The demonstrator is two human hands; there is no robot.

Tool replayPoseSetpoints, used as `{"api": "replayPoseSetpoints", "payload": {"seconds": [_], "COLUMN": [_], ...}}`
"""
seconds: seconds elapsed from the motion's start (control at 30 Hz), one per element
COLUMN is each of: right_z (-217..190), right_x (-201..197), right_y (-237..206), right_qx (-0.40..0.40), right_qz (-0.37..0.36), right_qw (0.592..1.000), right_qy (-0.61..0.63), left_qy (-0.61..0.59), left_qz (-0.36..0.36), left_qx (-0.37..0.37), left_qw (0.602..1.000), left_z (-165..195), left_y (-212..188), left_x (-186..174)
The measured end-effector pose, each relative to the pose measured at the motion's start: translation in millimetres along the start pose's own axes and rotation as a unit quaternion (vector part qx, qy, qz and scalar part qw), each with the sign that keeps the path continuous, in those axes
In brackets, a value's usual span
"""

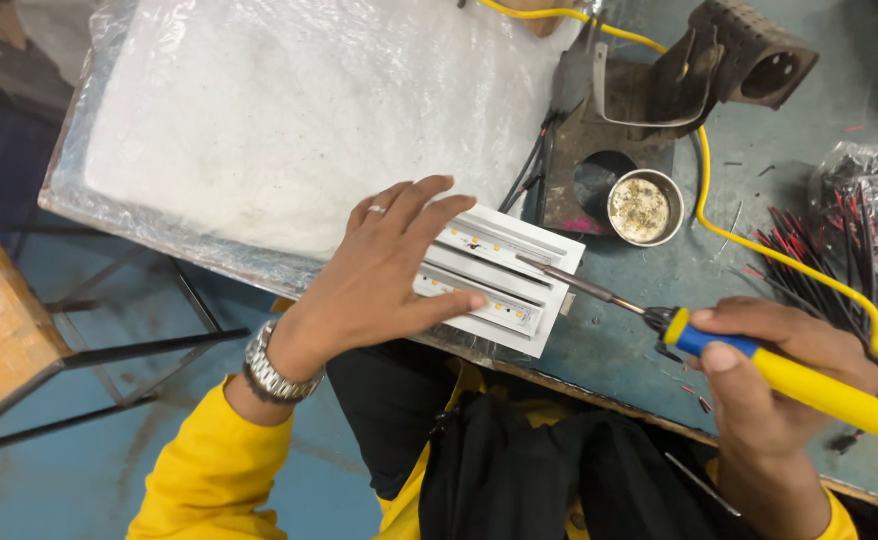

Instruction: The person solders wires to an LED light fixture, then strips and solders a pair of wires, and finally connects them to the fixture. The person uses a soldering iron, wire strippers, and a small tin of solder.

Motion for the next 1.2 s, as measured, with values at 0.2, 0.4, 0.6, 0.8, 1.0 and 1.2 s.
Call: {"api": "replayPoseSetpoints", "payload": {"seconds": [0.2, 0.4, 0.6, 0.8, 1.0, 1.2], "right_z": [-11, -13, -7, -1, -4, -5], "right_x": [21, 39, 43, 41, 48, 52], "right_y": [30, 59, 71, 73, 77, 79], "right_qx": [0.024, 0.021, 0.036, 0.095, 0.070, 0.098], "right_qz": [-0.065, -0.118, -0.153, -0.147, -0.165, -0.173], "right_qw": [0.996, 0.989, 0.984, 0.982, 0.981, 0.976], "right_qy": [-0.055, -0.089, -0.087, -0.072, -0.074, -0.093], "left_qy": [-0.062, -0.118, -0.002, -0.005, -0.008, -0.043], "left_qz": [0.000, -0.158, -0.070, -0.101, -0.094, -0.111], "left_qx": [-0.091, -0.092, 0.143, 0.168, 0.175, 0.167], "left_qw": [0.994, 0.976, 0.987, 0.981, 0.980, 0.979], "left_z": [-8, -15, 3, -5, -7, -9], "left_y": [13, 52, 40, 35, 33, 34], "left_x": [-2, 4, -18, -12, -14, -10]}}
Point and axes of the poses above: each hand's wrist, its own y-axis towards the middle knuckle, its own x-axis out of the palm, z = x × y, the point moved 5 cm from there along y, towards the middle knuckle, and after that the axes turned 7 degrees about y, right-handed, at the moved point
